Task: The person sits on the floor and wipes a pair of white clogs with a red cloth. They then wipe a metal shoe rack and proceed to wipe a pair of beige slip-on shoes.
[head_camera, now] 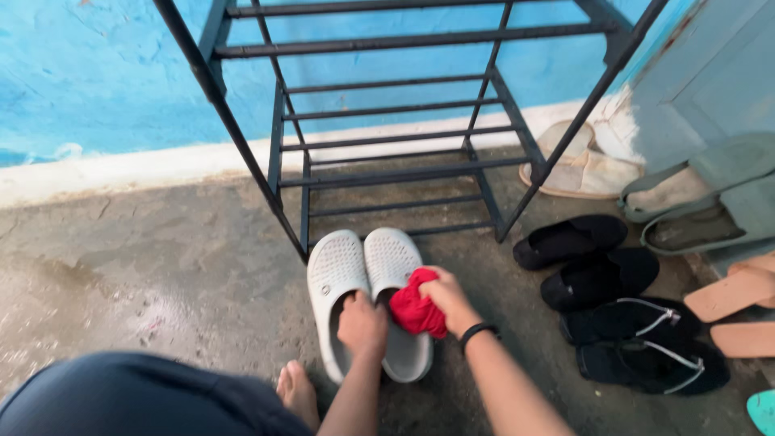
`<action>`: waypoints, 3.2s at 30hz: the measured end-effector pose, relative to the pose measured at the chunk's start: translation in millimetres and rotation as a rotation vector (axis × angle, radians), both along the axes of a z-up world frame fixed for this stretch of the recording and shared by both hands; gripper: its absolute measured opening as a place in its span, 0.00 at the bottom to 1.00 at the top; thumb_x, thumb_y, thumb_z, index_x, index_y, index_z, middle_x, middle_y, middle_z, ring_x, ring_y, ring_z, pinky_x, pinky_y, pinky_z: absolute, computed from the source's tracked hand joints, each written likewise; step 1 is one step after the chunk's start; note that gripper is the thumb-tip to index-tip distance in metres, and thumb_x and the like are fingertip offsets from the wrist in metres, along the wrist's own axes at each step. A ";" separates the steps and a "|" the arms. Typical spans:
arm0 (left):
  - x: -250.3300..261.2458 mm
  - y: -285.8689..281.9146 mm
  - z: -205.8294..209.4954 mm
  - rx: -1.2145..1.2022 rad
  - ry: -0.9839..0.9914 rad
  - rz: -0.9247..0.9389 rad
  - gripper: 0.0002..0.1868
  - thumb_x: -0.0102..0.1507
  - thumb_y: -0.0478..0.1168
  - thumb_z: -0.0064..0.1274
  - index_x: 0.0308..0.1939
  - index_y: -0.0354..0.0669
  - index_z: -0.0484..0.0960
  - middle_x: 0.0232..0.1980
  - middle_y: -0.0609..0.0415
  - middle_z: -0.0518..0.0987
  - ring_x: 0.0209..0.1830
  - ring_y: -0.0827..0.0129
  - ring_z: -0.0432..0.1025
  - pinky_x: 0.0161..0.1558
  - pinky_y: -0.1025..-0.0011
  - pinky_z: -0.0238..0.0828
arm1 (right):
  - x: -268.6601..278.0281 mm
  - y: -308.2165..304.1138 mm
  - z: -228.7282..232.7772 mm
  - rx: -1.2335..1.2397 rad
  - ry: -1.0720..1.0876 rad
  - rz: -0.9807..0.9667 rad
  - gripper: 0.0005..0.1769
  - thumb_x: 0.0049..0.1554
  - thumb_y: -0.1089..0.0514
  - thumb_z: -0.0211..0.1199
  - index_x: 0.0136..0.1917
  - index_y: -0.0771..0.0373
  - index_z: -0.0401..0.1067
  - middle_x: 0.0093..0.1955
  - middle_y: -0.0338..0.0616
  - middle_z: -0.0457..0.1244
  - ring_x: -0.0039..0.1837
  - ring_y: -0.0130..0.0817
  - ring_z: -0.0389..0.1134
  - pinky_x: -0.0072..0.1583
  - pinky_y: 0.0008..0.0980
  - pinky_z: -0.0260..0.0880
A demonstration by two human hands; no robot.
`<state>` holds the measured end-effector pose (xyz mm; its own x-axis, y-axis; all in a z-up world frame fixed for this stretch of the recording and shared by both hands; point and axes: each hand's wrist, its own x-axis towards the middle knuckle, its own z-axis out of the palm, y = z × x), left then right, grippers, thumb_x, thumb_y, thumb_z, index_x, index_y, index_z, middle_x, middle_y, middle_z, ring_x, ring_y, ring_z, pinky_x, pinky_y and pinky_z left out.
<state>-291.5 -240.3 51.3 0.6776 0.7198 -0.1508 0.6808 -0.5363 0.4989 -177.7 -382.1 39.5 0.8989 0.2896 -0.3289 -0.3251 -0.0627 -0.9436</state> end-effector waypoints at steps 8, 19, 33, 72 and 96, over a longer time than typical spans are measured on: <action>7.7 26.3 -78.2 0.155 0.253 -0.177 0.40 0.61 0.62 0.58 0.61 0.29 0.72 0.58 0.38 0.77 0.54 0.48 0.78 0.52 0.58 0.79 | -4.0 -9.1 3.3 0.043 0.040 0.007 0.22 0.42 0.70 0.55 0.50 0.67 0.76 0.43 0.44 0.69 0.46 0.35 0.71 0.50 0.31 0.70; 154.2 -90.7 -36.1 -1.400 -0.329 -0.195 0.19 0.64 0.41 0.46 0.60 0.54 0.77 0.45 0.59 0.83 0.42 0.69 0.77 0.49 0.62 0.75 | 38.4 -95.6 105.6 0.464 -0.076 -0.285 0.25 0.48 0.68 0.57 0.60 0.64 0.74 0.52 0.44 0.70 0.54 0.35 0.73 0.57 0.33 0.73; 179.8 -232.7 44.3 -1.288 -0.223 -0.363 0.17 0.62 0.41 0.53 0.55 0.45 0.76 0.47 0.59 0.80 0.47 0.69 0.74 0.48 0.55 0.75 | 44.0 -261.2 127.6 -0.853 -0.586 -0.407 0.18 0.56 0.56 0.65 0.60 0.58 0.78 0.54 0.55 0.72 0.60 0.47 0.72 0.58 0.39 0.73; 34.0 -534.9 65.8 -1.103 -0.067 -1.270 0.21 0.67 0.52 0.50 0.50 0.39 0.86 0.50 0.43 0.85 0.51 0.53 0.78 0.54 0.59 0.74 | -207.8 -474.0 144.8 -0.003 -0.221 -1.028 0.27 0.58 0.39 0.66 0.58 0.63 0.75 0.50 0.40 0.71 0.52 0.29 0.72 0.55 0.31 0.71; -171.4 -734.3 66.4 -0.899 -0.211 -1.689 0.10 0.63 0.44 0.65 0.41 0.42 0.90 0.41 0.47 0.86 0.41 0.62 0.80 0.47 0.66 0.76 | -380.0 -610.2 91.1 0.151 -0.089 -2.529 0.21 0.52 0.60 0.75 0.57 0.66 0.76 0.52 0.42 0.70 0.51 0.34 0.71 0.54 0.36 0.75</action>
<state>-462.9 -974.6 117.7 0.5382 -0.8345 0.1180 -0.2905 -0.0522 0.9555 -557.7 -992.3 130.6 -0.5266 -0.7618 -0.3772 0.3505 0.2096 -0.9128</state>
